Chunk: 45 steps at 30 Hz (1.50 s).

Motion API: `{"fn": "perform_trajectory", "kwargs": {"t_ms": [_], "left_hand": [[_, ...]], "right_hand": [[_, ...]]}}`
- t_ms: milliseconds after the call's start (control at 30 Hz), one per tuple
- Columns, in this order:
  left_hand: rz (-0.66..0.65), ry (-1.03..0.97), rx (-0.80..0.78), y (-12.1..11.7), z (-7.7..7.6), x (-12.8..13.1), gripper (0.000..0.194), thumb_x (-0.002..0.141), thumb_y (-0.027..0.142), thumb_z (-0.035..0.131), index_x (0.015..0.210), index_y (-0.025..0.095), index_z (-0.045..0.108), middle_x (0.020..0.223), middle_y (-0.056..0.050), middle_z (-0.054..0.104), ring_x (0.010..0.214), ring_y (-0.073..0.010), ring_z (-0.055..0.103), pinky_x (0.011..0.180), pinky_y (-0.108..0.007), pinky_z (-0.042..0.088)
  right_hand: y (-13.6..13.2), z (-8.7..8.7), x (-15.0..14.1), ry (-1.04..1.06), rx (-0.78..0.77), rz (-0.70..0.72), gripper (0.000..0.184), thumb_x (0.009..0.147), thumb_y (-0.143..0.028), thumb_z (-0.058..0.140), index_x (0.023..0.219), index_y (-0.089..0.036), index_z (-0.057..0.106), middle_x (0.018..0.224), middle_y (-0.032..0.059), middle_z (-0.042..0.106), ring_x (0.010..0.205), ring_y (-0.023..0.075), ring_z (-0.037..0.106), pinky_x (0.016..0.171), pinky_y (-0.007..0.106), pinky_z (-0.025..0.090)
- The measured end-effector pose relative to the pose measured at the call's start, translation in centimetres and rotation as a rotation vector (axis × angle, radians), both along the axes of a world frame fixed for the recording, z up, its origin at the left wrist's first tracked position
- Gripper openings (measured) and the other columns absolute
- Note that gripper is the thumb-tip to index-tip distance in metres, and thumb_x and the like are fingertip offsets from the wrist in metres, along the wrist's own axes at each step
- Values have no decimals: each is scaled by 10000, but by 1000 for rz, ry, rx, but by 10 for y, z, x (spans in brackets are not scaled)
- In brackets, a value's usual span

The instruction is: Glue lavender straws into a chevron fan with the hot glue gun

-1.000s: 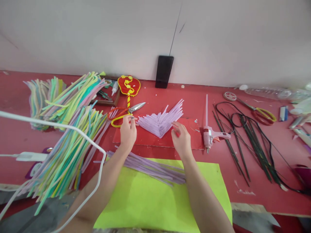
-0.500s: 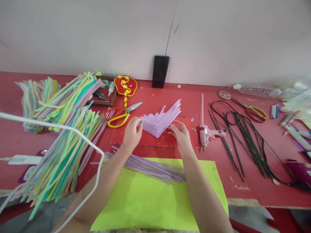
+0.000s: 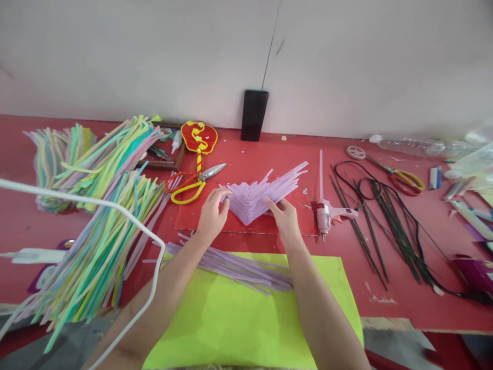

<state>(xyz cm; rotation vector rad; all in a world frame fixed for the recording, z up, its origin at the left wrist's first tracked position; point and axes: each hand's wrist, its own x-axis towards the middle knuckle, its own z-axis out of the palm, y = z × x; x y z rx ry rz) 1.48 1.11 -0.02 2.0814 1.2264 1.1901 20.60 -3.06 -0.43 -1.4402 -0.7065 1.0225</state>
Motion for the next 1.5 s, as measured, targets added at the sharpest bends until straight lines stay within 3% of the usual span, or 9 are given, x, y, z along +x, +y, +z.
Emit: {"fn": "perform_trajectory", "kwargs": {"t_ms": [267, 500, 700, 900, 1000, 1167, 1333, 1500], "left_hand": [[6, -82, 49, 2, 1, 0, 192, 876, 126, 451, 992, 188, 591, 1015, -69, 629, 1001, -182, 587, 912, -354, 475], [151, -266, 33, 2, 3, -3, 198, 902, 222, 472, 1072, 195, 569, 1142, -89, 594, 1106, -200, 547, 977, -381, 438], [183, -601, -187, 8, -3, -2, 269, 875, 388, 546, 1076, 210, 570, 1168, -84, 600, 1123, -204, 573, 988, -357, 443], [-58, -928, -558, 11, -10, 5, 473, 801, 571, 578, 1119, 221, 568, 1070, -94, 684, 1069, -253, 632, 946, -416, 487], [-128, -949, -611, 9, -7, 5, 524, 797, 615, 550, 1108, 195, 589, 1029, -108, 707, 1062, -267, 639, 968, -434, 473], [-176, -969, -534, 9, -2, -1, 466, 839, 562, 531, 1101, 188, 626, 1135, -108, 679, 1144, -255, 596, 1043, -407, 414], [-210, -899, -642, 7, -3, 4, 509, 753, 577, 634, 1094, 200, 637, 1123, -96, 682, 1135, -288, 596, 993, -448, 458], [-176, -800, -691, 2, 0, 9, 456, 701, 448, 735, 1047, 163, 651, 1122, -90, 685, 1169, -298, 567, 1014, -436, 434]], "right_hand": [[-4, 8, -6, 173, 13, -3, 384, 577, -408, 788, 861, -179, 668, 817, 31, 727, 797, 231, 674, 716, 388, 571], [-6, 13, -3, 239, 64, -18, 361, 598, -373, 791, 887, -193, 672, 852, 24, 731, 766, 208, 678, 685, 360, 574], [-7, 18, 2, 314, 167, -41, 302, 652, -344, 770, 899, -206, 666, 890, 8, 732, 769, 176, 680, 708, 332, 576], [-6, 19, 0, 410, 233, -69, 257, 647, -294, 784, 866, -219, 673, 869, -17, 727, 731, 139, 676, 696, 287, 577], [-5, 17, -1, 434, 258, -100, 249, 655, -282, 779, 873, -231, 672, 871, -29, 723, 754, 122, 672, 699, 262, 572], [-3, 15, 3, 475, 255, -155, 237, 658, -279, 774, 866, -239, 669, 884, -38, 722, 753, 99, 670, 651, 209, 555], [-4, 15, -1, 456, 210, -100, 247, 638, -288, 790, 845, -230, 670, 853, -37, 720, 707, 103, 661, 635, 219, 558], [-6, 16, -10, 402, 178, -40, 274, 641, -321, 784, 870, -230, 663, 880, -22, 722, 751, 135, 665, 682, 268, 567]]}}
